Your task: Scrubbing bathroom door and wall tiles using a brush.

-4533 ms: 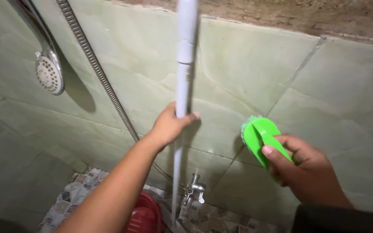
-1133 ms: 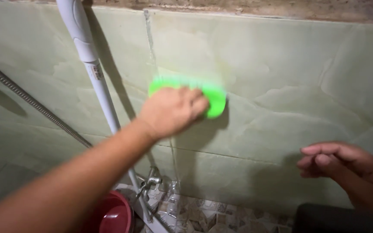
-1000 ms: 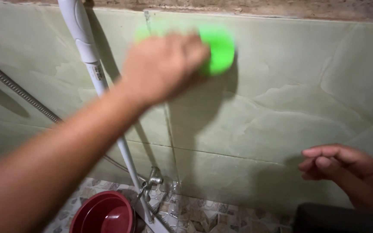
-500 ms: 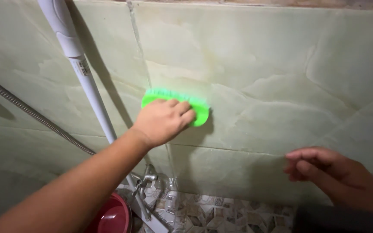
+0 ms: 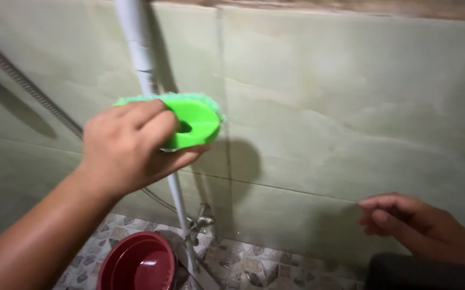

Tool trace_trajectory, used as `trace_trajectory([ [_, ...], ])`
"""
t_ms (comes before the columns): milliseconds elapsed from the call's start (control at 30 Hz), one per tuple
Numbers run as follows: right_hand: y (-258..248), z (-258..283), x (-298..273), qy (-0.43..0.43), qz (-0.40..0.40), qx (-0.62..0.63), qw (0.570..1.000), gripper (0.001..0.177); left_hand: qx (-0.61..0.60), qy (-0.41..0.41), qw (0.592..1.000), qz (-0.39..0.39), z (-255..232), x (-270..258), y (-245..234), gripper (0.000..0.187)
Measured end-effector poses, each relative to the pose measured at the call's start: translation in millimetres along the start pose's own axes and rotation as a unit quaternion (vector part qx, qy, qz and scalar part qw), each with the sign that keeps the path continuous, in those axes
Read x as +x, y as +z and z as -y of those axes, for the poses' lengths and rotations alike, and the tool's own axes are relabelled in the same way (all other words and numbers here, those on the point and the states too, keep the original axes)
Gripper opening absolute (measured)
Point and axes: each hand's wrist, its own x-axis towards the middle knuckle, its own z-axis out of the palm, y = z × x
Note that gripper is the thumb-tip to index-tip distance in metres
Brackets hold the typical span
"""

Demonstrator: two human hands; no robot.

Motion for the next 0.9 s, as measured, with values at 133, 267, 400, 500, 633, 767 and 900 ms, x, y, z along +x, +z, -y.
trace_trajectory([
  [133,19,14,20,-0.008,0.017,-0.016,1.0,0.04,0.029,-0.035,0.999,-0.015,30,-21,-20,0.049],
  [267,57,42,32,-0.051,0.048,-0.014,0.997,0.039,0.021,-0.057,0.998,0.008,71,-51,-32,0.05],
  [400,105,88,32,-0.061,0.054,-0.028,0.996,0.037,-0.003,-0.049,0.998,0.034,116,-76,-42,0.047],
  [500,137,102,38,-0.065,0.059,-0.021,0.996,0.036,-0.009,-0.025,0.999,0.028,149,-92,-44,0.046],
  [633,179,138,32,-0.04,0.02,-0.024,0.999,0.034,-0.011,0.015,1.0,0.016,195,-100,-38,0.045],
  [767,217,153,24,-0.011,-0.031,0.034,0.999,0.035,-0.017,0.035,0.999,0.019,228,-96,-29,0.042],
  [900,235,151,28,0.066,-0.051,0.053,0.995,0.039,-0.017,0.064,0.998,0.013,259,-85,-6,0.044],
])
